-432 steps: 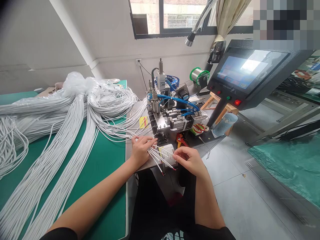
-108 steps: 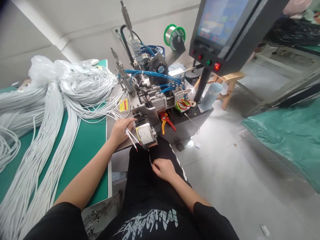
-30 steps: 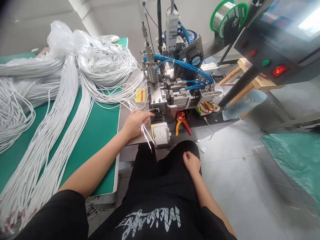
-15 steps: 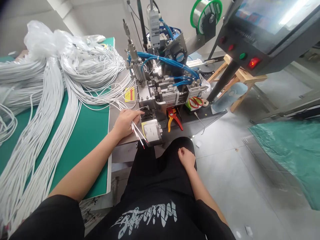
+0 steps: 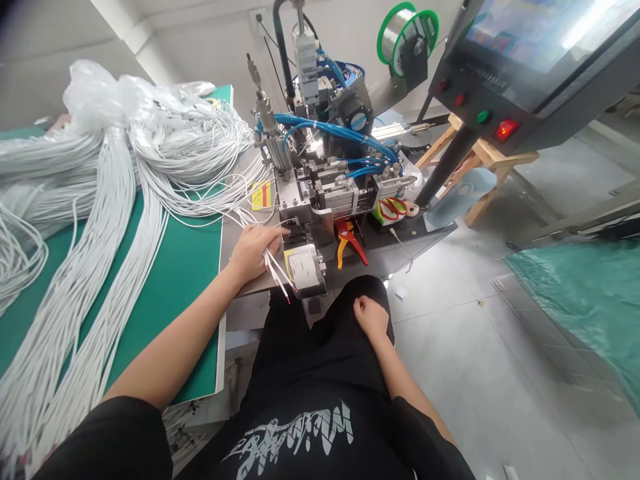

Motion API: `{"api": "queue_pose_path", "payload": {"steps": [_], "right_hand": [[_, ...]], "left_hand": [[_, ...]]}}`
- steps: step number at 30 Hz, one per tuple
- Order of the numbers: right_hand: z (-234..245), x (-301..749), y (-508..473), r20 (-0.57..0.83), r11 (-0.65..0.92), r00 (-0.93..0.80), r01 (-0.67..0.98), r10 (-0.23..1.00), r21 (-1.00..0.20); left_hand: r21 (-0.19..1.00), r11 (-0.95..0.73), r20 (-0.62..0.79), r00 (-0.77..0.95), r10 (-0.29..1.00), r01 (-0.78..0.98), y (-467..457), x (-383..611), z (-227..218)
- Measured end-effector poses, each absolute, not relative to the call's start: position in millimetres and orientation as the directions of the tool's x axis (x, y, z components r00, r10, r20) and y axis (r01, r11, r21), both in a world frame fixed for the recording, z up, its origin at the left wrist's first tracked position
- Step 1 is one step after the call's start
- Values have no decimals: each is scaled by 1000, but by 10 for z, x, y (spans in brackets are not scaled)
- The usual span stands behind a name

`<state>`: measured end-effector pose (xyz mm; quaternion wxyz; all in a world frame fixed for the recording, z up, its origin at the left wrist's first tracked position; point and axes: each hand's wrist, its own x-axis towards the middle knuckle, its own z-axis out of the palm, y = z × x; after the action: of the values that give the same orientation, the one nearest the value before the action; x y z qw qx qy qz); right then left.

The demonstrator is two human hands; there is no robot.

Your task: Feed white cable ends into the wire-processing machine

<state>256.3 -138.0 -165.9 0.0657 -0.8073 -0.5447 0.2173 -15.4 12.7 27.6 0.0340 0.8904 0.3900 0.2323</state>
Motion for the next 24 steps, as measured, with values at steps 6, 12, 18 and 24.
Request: {"api": "queue_pose_path", "payload": {"steps": [6,12,18,24], "right_hand": [[-1663,2556,-1379,-298,-405,312,852,902,-332],[-1654,2538,-1359,-305,-417,323,847,896,-329],[-1659,2555,-1340,-296,-405,314,854,902,-328],[-1592,2579,-1389,-274,-390,308,859,911,-332]], "left_hand": [[251,-690,378,588,715,678,124,-159,272],[263,-675,354,582,732,689,111,-168,277],[266,-668,360,571,738,695,119,-166,288],[249,-668,364,571,736,701,98,-146,301]]}}
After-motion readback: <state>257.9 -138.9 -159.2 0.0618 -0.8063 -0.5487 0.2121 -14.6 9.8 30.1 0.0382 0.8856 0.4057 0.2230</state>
